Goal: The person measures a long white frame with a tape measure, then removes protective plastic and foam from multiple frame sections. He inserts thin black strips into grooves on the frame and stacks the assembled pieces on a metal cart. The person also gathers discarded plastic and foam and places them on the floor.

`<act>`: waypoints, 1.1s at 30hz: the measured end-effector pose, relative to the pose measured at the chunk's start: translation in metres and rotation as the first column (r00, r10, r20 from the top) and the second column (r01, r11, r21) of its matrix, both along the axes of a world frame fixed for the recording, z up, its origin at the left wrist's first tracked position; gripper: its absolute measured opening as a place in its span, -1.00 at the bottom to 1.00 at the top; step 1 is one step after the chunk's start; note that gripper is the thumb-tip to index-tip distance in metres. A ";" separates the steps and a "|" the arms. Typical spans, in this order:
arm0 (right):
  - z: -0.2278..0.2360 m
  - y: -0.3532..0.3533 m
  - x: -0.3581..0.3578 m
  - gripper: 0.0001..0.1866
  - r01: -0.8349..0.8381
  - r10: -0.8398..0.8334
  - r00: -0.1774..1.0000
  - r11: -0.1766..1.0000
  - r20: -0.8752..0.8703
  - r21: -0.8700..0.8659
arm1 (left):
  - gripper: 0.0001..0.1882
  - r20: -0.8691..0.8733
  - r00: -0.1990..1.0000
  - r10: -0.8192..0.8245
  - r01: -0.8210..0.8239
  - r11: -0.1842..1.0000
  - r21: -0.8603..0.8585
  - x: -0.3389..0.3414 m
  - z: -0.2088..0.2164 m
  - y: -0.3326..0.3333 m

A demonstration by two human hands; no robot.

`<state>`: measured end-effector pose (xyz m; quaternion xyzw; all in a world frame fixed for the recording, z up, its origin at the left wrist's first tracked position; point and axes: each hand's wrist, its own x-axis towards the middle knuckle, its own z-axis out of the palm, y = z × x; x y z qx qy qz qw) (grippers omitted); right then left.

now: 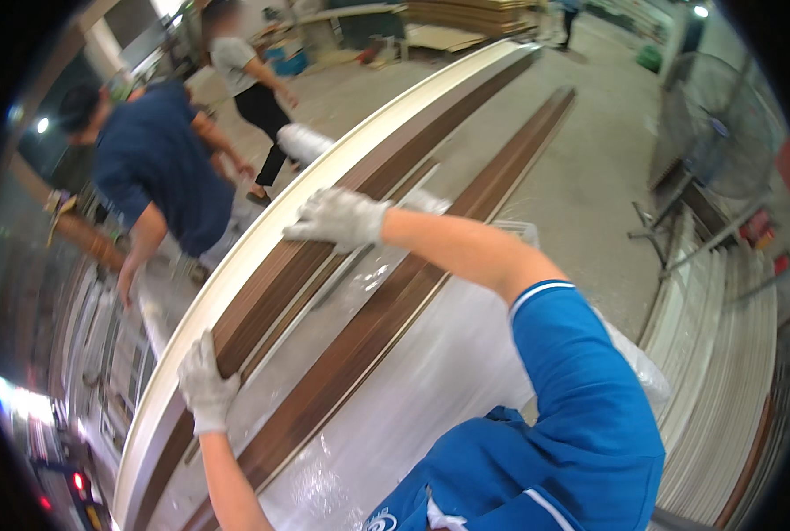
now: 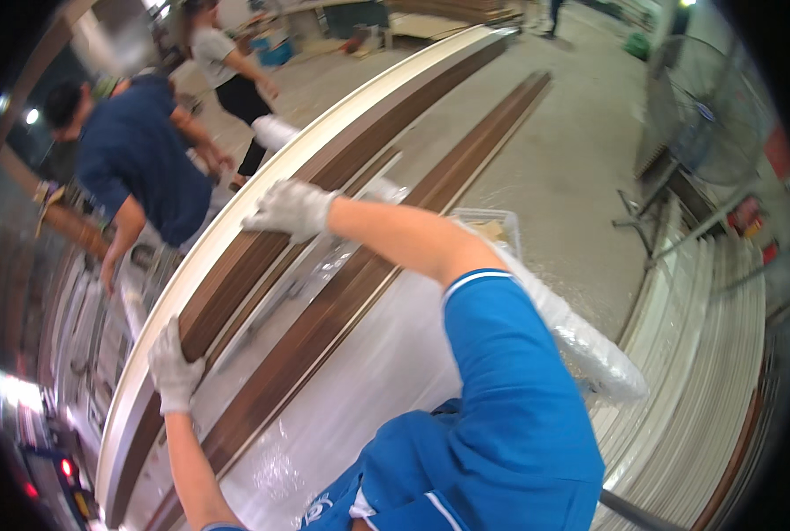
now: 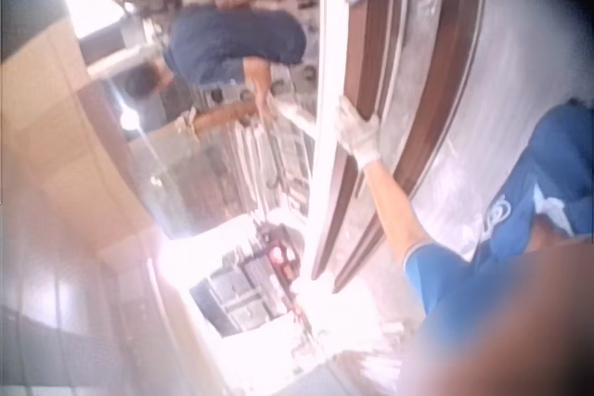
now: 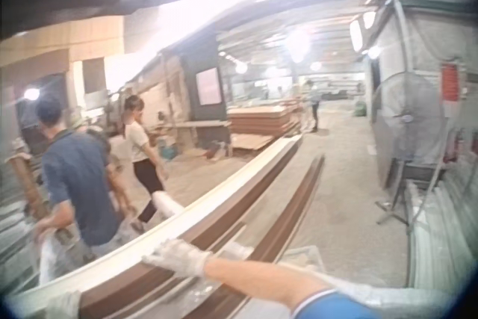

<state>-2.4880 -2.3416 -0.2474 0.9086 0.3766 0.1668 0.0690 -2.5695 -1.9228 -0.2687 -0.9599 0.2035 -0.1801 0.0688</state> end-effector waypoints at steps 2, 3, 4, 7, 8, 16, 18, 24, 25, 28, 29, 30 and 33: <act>0.001 -0.001 0.000 -0.14 0.017 -0.018 0.999 1.000 -0.029 -0.014 | 0.14 0.009 1.000 -0.004 0.004 1.000 -0.012 0.001 -0.001 0.000; 0.002 -0.002 0.000 -0.14 0.023 -0.023 0.999 1.000 -0.027 -0.013 | 0.14 0.022 0.999 -0.031 0.032 0.999 -0.012 0.001 -0.001 0.000; 0.002 -0.002 -0.001 -0.14 0.021 -0.021 0.999 1.000 -0.025 -0.012 | 0.14 0.019 0.999 -0.038 0.039 0.999 -0.012 0.000 0.000 0.000; 0.003 -0.003 -0.001 -0.10 0.019 -0.018 0.999 1.000 -0.042 0.006 | 0.14 -0.003 0.999 -0.048 0.048 0.999 -0.016 -0.001 0.003 -0.001; 0.003 -0.004 -0.001 -0.10 0.018 -0.017 0.998 1.000 -0.067 0.006 | 0.14 -0.012 0.999 -0.047 0.047 0.999 -0.022 -0.001 0.004 -0.001; 0.002 -0.011 0.000 -0.09 -0.012 0.014 0.999 0.998 -0.032 0.056 | 0.12 -0.014 0.998 -0.055 0.054 0.997 -0.051 -0.003 0.006 -0.006; 0.002 -0.012 0.000 -0.08 -0.010 0.011 1.000 0.999 -0.012 0.045 | 0.12 -0.020 0.999 -0.047 0.046 0.998 -0.053 -0.003 0.006 -0.008; -0.002 -0.011 -0.001 -0.04 0.007 -0.007 1.000 0.997 -0.006 0.075 | 0.15 0.018 0.999 -0.039 0.038 0.999 0.033 -0.008 0.010 -0.011; -0.002 -0.010 -0.001 0.02 0.030 -0.028 0.999 0.997 -0.026 0.073 | 0.15 0.012 0.999 -0.038 0.037 0.998 0.041 -0.008 0.012 -0.011; -0.002 -0.010 -0.002 0.06 0.025 -0.025 1.000 0.997 -0.013 0.072 | 0.18 -0.005 1.000 -0.027 0.027 0.998 0.051 -0.009 0.017 -0.015; -0.002 -0.010 -0.003 0.07 0.020 -0.021 1.000 0.997 0.008 0.078 | 0.18 -0.002 1.000 -0.028 0.028 0.998 0.057 -0.010 0.019 -0.016; -0.001 -0.010 -0.003 0.08 0.023 -0.024 1.000 0.997 0.016 0.074 | 0.18 0.002 1.000 -0.029 0.029 0.998 0.062 -0.011 0.020 -0.017; 0.000 -0.010 -0.005 0.10 0.030 -0.031 0.999 0.997 0.018 0.067 | 0.18 0.029 0.998 -0.062 0.060 0.997 0.055 -0.012 0.023 -0.018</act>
